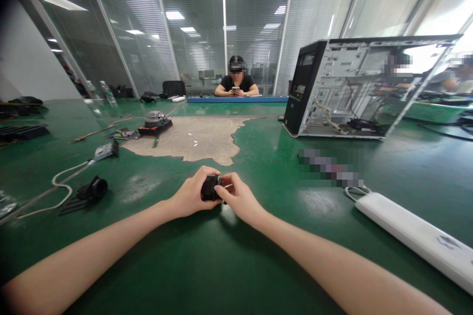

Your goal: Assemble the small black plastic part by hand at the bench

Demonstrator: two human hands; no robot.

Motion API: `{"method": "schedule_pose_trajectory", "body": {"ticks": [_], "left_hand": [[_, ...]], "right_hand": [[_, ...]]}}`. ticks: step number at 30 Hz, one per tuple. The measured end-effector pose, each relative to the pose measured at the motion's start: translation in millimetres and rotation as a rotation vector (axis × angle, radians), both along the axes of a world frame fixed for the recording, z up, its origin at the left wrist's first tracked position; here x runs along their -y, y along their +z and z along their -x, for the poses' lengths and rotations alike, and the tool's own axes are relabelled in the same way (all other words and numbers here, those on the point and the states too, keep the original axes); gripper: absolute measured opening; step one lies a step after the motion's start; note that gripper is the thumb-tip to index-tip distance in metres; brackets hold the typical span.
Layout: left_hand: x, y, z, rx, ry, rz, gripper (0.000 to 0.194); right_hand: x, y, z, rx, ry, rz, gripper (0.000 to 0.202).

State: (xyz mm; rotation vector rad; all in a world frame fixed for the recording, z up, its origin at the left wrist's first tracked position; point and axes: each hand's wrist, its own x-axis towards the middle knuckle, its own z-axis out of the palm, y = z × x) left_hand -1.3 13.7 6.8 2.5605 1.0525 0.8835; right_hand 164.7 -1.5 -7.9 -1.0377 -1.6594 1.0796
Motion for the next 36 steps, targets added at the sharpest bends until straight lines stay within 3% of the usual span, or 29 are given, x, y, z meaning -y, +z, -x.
{"method": "schedule_pose_trajectory", "body": {"ticks": [9, 18, 25, 36], "left_hand": [[1.6, 0.7, -0.4, -0.004, 0.012, 0.008, 0.055], [1.0, 0.8, -0.1, -0.014, 0.007, 0.003, 0.054], [1.8, 1.5, -0.2, -0.009, 0.01, 0.017, 0.055], [1.8, 0.3, -0.1, 0.016, 0.01, 0.018, 0.055]], "right_hand": [[3.9, 5.8, -0.7, -0.046, -0.018, -0.132, 0.012], [1.2, 4.4, 0.1, -0.001, 0.011, 0.019, 0.019], [4.6, 6.6, -1.0, -0.027, -0.003, -0.134, 0.012], [2.6, 6.2, 1.1, 0.013, 0.014, -0.004, 0.016]]}}
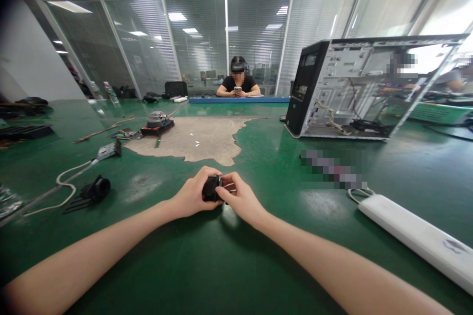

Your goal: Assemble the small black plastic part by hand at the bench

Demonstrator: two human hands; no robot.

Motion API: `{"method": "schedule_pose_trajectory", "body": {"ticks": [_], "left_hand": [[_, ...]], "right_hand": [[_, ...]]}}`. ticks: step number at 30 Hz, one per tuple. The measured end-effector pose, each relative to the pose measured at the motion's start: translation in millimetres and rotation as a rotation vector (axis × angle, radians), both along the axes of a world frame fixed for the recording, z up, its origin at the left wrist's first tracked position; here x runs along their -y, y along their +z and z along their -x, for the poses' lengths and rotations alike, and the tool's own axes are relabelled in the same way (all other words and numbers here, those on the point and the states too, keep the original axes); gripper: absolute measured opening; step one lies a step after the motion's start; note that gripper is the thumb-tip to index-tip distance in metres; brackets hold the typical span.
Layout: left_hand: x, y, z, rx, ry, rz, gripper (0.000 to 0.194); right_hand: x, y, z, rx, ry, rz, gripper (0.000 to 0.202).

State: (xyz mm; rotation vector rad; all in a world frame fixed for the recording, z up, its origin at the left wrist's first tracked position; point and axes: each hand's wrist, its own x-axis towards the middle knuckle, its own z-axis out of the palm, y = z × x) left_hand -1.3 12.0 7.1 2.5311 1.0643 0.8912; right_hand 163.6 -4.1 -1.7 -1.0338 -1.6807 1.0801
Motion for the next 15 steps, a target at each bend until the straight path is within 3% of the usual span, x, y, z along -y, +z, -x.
{"method": "schedule_pose_trajectory", "body": {"ticks": [7, 15], "left_hand": [[0.4, 0.3, 0.1, -0.021, 0.003, -0.012, 0.055], [-0.2, 0.4, -0.3, -0.009, 0.005, 0.003, 0.055]], "right_hand": [[1.6, -0.2, -1.2, -0.009, -0.029, -0.155, 0.014], [-1.2, -0.6, 0.7, -0.023, -0.015, 0.017, 0.018]]}}
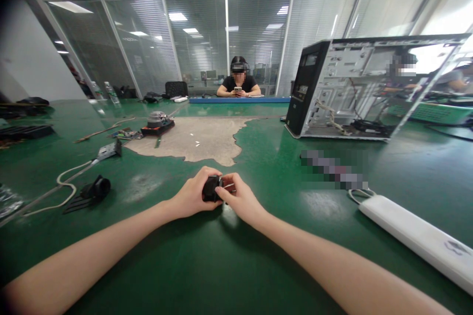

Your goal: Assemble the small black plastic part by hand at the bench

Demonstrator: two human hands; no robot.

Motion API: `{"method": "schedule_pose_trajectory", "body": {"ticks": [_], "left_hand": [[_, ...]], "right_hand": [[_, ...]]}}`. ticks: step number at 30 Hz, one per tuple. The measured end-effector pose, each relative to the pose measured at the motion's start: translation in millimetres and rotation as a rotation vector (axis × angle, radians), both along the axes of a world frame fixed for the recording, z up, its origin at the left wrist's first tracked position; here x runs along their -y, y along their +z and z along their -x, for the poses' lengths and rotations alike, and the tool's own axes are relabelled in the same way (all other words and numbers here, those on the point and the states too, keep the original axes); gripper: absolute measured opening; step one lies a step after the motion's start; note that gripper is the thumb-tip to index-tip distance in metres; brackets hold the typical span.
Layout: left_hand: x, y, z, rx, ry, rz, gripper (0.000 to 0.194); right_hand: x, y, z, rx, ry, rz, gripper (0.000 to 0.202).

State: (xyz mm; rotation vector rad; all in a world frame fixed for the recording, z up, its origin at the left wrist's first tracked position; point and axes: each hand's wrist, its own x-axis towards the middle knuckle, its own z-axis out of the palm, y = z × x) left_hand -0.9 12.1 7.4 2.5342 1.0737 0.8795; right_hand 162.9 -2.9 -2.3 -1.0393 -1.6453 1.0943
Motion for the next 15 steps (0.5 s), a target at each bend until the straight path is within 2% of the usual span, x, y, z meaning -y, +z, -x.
{"method": "schedule_pose_trajectory", "body": {"ticks": [8, 15], "left_hand": [[0.1, 0.2, 0.4, -0.016, -0.002, -0.016, 0.055], [0.1, -0.5, 0.4, -0.013, -0.007, -0.024, 0.056]], "right_hand": [[3.8, 1.5, -2.2, 0.035, -0.017, -0.187, 0.014], [1.2, -0.1, -0.3, 0.003, -0.014, -0.073, 0.018]]}}
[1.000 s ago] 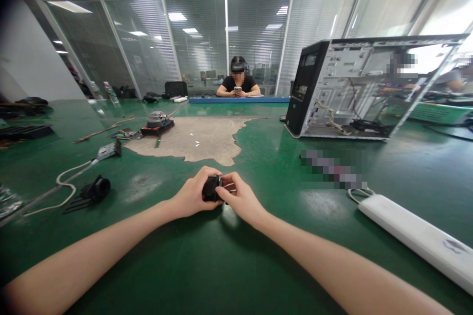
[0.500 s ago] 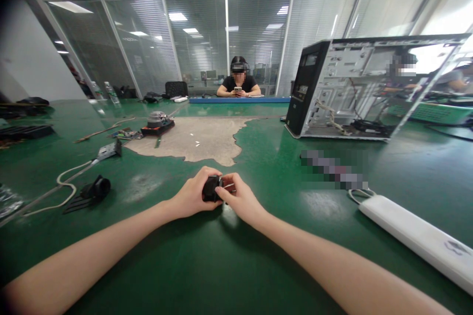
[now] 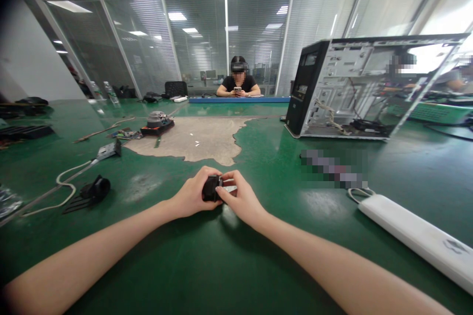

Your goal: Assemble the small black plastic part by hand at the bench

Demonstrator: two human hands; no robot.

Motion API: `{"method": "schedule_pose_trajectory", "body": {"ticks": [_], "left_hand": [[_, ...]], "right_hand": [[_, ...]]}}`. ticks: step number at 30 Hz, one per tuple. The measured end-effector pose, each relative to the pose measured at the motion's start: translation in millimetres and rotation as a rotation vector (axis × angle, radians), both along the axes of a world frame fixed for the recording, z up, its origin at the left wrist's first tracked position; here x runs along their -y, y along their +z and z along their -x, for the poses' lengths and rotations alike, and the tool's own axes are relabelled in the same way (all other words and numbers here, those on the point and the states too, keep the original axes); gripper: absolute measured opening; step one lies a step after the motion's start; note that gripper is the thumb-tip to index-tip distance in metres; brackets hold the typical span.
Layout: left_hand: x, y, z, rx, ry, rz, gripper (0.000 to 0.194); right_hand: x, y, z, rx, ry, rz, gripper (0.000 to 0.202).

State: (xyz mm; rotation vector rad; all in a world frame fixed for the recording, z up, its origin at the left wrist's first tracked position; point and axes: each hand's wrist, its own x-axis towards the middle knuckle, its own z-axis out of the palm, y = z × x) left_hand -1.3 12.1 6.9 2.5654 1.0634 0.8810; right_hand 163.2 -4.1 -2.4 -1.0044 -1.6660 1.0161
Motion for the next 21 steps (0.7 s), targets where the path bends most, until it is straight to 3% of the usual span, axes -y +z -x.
{"method": "schedule_pose_trajectory", "body": {"ticks": [4, 12, 21], "left_hand": [[0.0, -0.1, 0.2, 0.001, -0.003, -0.005, 0.056], [-1.3, -1.4, 0.0, 0.0, -0.001, 0.001, 0.057], [-1.0, -0.6, 0.7, -0.003, -0.004, -0.001, 0.056]], "right_hand": [[-0.1, 0.5, -0.1, 0.032, 0.027, 0.063, 0.018], [2.1, 0.3, -1.8, 0.04, -0.008, -0.144, 0.011], [-1.4, -1.6, -0.1, 0.028, 0.011, 0.059, 0.018]]}}
